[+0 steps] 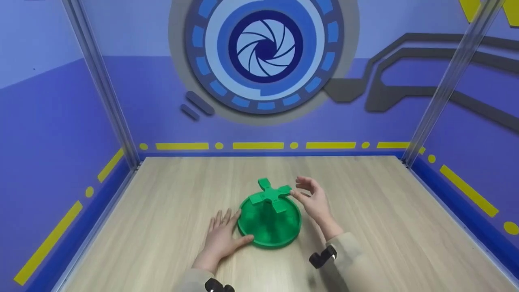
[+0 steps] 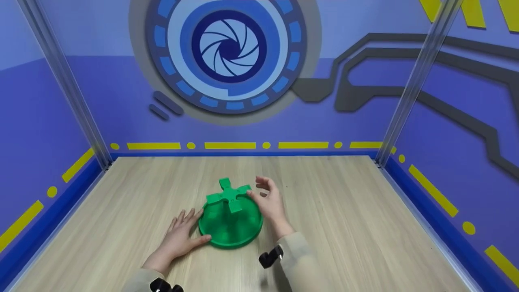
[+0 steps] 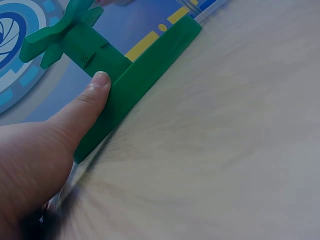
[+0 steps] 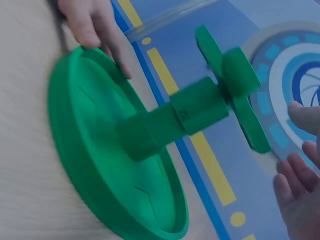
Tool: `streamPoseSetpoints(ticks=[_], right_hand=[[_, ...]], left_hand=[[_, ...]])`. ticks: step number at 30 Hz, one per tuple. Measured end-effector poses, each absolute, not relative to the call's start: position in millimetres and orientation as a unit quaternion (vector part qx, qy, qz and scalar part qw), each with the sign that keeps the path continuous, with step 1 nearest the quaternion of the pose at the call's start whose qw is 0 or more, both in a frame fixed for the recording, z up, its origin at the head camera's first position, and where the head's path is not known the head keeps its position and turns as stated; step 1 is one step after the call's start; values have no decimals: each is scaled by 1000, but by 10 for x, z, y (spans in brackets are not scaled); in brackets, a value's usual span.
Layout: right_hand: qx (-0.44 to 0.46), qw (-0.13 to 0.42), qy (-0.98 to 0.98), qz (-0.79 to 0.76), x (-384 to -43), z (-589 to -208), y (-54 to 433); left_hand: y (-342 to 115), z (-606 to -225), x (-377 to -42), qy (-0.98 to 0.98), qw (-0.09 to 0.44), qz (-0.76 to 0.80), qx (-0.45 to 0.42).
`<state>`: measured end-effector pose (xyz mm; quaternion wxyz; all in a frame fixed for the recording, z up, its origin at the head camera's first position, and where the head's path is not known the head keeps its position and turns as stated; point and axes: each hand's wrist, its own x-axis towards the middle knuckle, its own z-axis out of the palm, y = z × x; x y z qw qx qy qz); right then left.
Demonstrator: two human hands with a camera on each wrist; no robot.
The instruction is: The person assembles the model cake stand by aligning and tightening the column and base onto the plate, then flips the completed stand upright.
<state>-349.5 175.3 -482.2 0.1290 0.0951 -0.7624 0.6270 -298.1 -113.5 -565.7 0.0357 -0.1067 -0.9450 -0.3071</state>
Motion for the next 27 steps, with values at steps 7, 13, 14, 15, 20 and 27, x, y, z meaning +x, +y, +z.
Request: streamPoseSetpoints(ticks=[7,13,14,15,20,27], right_hand=[[163,13,-756,633,-3702,-4897,1840],[203,-38,-760,617,-3754,-4948,1863],[207,-40,-760,615,-3756,-4952,1865],[210,-42,-759,615,-3756,-4955,1867],[201,-48,-756,621,-3737,-4958,1884],[201,-48,-763,613,-3667,-4974,1923]], left_hand=[[-1129,-5641,-2980,-945,33,-309,-105],[-1120,-5635,-2981,-946,32,-305,-105],[-1119,-5635,-2981,-946,31,-306,-105],[-1119,-5634,-2981,-946,31,-306,-105],[-1126,-5645,-2992,-946,30,-306,-105],[-1134,-5665,-2998,-946,26,-305,-103]])
